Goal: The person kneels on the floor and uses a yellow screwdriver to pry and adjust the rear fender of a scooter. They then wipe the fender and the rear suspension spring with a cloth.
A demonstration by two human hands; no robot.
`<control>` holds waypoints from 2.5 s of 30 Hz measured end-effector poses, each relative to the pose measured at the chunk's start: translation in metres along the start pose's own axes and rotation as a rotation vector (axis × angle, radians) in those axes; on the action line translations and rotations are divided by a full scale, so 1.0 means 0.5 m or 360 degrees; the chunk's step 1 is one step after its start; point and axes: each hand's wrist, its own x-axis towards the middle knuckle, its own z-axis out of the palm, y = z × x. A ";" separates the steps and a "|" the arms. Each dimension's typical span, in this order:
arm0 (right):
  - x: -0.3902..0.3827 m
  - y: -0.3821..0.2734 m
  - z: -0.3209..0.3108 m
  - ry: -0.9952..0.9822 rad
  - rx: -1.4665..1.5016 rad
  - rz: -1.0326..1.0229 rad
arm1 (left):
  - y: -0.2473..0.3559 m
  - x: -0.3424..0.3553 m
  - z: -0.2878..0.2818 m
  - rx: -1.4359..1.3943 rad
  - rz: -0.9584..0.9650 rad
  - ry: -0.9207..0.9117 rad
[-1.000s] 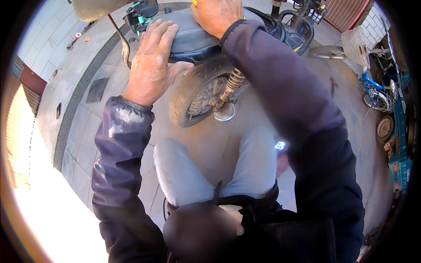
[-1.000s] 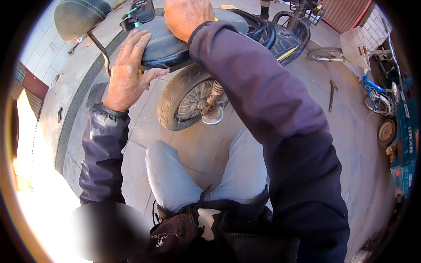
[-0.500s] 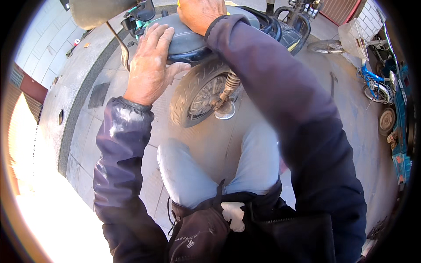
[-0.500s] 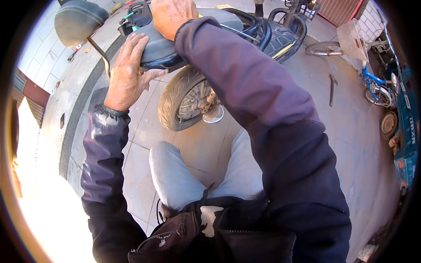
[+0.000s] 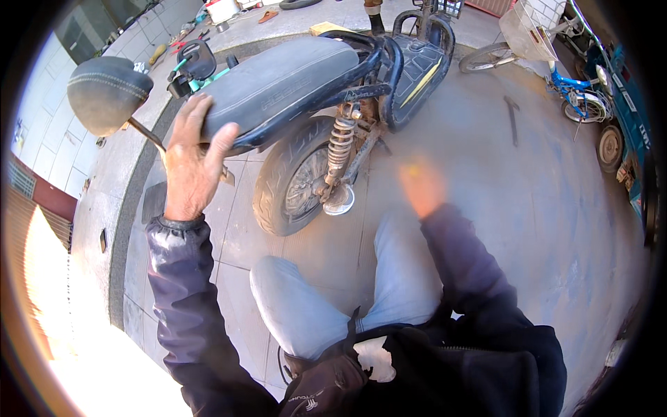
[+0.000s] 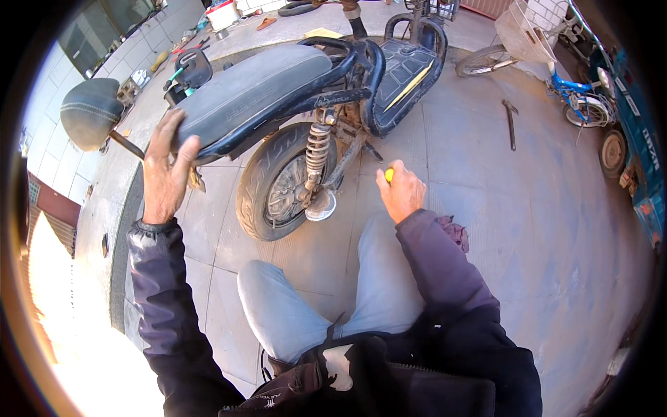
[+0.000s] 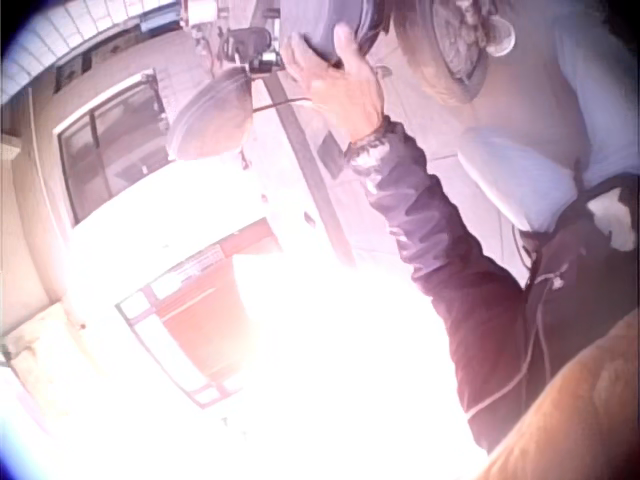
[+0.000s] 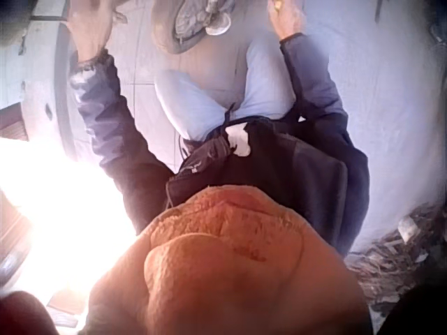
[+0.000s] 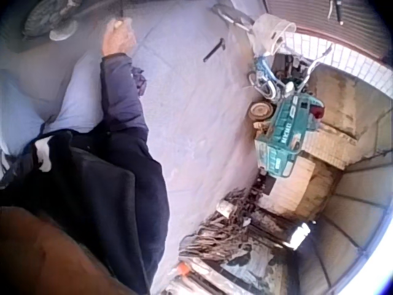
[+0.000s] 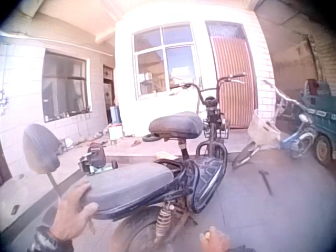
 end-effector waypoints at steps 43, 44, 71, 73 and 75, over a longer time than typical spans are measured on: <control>-0.336 0.528 0.149 -0.1204 -0.0874 0.0617 | -0.056 0.072 0.057 0.0295 -0.0468 -0.0012; -0.349 0.524 0.143 -0.1188 -0.0879 0.0496 | -0.066 0.066 0.051 0.0268 -0.0501 -0.0024; -0.366 0.579 -0.061 -0.1120 0.0531 0.1193 | -0.058 0.081 0.056 0.0202 -0.0320 0.0005; -0.357 0.575 -0.060 -0.0983 0.0512 0.1164 | -0.070 0.080 0.061 0.0248 -0.0267 -0.0035; -0.308 0.544 -0.079 -0.0853 0.0650 0.1390 | -0.096 0.074 0.058 0.0347 -0.0183 -0.0042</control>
